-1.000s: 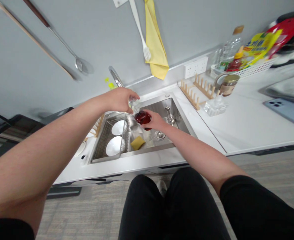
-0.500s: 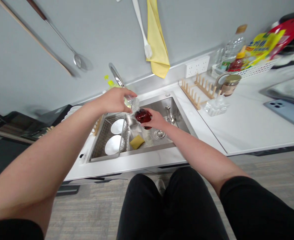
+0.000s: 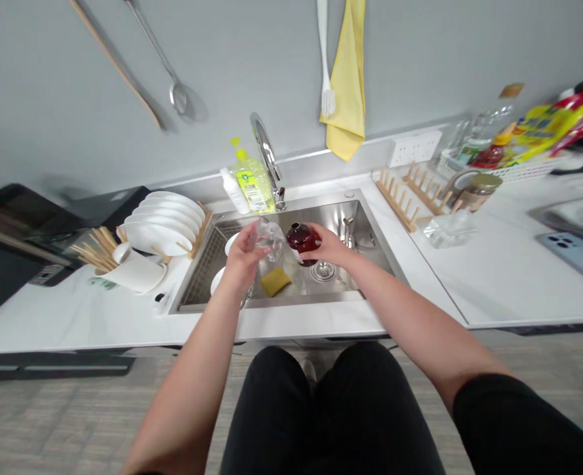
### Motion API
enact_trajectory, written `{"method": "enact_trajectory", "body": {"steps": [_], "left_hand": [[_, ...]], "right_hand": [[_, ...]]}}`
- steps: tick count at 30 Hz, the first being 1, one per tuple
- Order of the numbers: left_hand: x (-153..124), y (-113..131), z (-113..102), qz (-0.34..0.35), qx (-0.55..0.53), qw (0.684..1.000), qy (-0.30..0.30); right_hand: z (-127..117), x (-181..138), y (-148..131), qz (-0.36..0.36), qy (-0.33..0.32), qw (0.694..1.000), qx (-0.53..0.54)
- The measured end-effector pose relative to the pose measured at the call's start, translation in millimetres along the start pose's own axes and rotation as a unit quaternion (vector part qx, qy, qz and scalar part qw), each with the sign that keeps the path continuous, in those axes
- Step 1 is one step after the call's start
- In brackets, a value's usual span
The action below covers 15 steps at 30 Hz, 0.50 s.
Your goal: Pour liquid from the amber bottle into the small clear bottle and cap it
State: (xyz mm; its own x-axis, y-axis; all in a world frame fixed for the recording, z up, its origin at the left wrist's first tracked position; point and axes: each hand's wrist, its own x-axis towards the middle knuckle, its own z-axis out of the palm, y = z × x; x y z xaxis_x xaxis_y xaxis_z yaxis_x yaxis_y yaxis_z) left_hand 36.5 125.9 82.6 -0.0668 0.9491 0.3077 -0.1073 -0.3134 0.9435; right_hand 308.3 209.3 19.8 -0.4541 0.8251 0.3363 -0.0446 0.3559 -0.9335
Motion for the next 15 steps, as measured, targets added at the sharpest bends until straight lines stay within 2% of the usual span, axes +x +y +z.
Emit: {"method": "enact_trajectory", "body": {"steps": [3,8,12,15], "left_hand": [[-40,-26,-3,-0.004,-0.112,0.993,0.041],[-78,-33,-14,0.022,-0.070,0.991,0.109],[-97,-29,-31,-0.022,-0.017,0.996,0.083],[-110,-33,-41,-0.025,0.026,0.997,0.066]], "right_hand": [[1,-1,3,0.013,0.000,1.000,0.016],[8,-17,-9,0.034,0.057,0.998,0.024],[13,-53,-34,0.052,0.108,0.992,0.028],[7,-90,-59,0.041,0.137,0.990,0.019]]}}
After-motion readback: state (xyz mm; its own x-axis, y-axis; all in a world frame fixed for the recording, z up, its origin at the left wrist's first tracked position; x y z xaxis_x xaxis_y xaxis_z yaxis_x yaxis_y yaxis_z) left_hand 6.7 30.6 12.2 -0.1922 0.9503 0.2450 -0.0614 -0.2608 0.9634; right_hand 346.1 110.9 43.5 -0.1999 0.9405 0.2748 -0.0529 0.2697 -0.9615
